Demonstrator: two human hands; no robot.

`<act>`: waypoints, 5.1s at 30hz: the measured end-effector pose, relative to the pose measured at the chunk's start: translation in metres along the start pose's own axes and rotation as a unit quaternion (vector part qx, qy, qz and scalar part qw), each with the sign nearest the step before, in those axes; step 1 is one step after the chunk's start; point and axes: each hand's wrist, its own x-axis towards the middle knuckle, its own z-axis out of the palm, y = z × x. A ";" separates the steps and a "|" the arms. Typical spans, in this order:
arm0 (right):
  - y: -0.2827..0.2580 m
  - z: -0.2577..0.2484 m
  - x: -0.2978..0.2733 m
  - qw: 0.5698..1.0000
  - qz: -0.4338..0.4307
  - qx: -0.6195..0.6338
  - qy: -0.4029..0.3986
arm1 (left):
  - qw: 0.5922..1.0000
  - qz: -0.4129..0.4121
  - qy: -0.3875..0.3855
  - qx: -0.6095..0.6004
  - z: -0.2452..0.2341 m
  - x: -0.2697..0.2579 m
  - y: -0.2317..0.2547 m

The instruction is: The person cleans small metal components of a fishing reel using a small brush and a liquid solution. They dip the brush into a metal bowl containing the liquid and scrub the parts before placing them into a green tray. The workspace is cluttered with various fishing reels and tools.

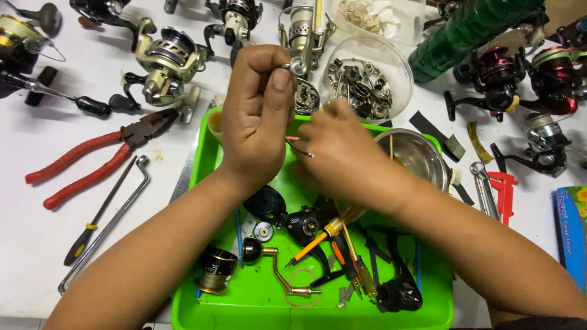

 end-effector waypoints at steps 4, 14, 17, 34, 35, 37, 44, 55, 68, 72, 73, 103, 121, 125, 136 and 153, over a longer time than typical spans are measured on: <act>0.018 0.000 0.006 0.991 0.033 -0.112 -0.058 | 1.000 -0.017 0.007 -0.014 -0.001 0.001 -0.001; 0.018 0.040 0.007 0.995 0.002 -0.100 0.024 | 0.999 0.001 0.004 0.039 -0.001 0.000 0.001; 0.020 0.033 0.008 0.993 -0.008 -0.115 0.030 | 1.000 0.007 0.001 0.011 -0.001 0.001 0.000; 0.048 -0.048 -0.079 0.815 0.396 0.354 0.233 | 0.997 -0.041 -0.049 0.035 -0.006 0.001 0.001; 0.046 -0.047 -0.082 0.811 0.384 0.372 0.237 | 0.993 -0.049 -0.062 0.090 -0.007 0.003 0.002; 0.039 -0.041 -0.080 0.816 0.391 0.361 0.226 | 0.992 -0.065 -0.070 0.082 -0.006 0.004 0.003; 0.028 -0.026 -0.077 0.930 0.320 0.134 0.121 | 0.985 -0.112 -0.088 0.102 -0.007 0.005 0.005; 0.029 -0.017 -0.084 0.958 0.258 0.107 0.071 | 0.983 -0.118 -0.072 0.120 -0.006 0.006 0.002; 0.030 -0.019 -0.086 0.953 0.272 0.113 0.066 | 0.985 -0.105 -0.070 0.121 -0.005 0.007 0.005; 0.030 -0.021 -0.083 0.947 0.286 0.134 0.067 | 0.985 -0.112 -0.072 0.111 -0.005 0.007 0.004; 0.031 -0.020 -0.083 0.946 0.288 0.133 0.062 | 0.985 -0.112 -0.072 0.111 -0.005 0.007 0.004; 0.039 -0.012 -0.082 0.869 0.410 0.261 0.089 | 0.981 -0.123 -0.083 0.128 -0.005 0.007 0.003; 0.008 -0.071 -0.086 0.706 0.462 0.417 0.339 | 0.949 -0.116 -0.221 0.191 -0.006 0.006 0.001; 0.000 -0.073 -0.082 0.747 0.437 0.387 0.318 | 0.945 -0.104 -0.240 0.195 -0.007 0.006 0.000; -0.003 -0.073 -0.074 0.789 0.393 0.374 0.288 | 0.946 -0.063 -0.266 0.174 -0.006 0.007 0.003; 0.002 -0.069 -0.079 0.822 0.376 0.328 0.273 | 0.949 -0.052 -0.262 0.165 -0.005 0.007 0.003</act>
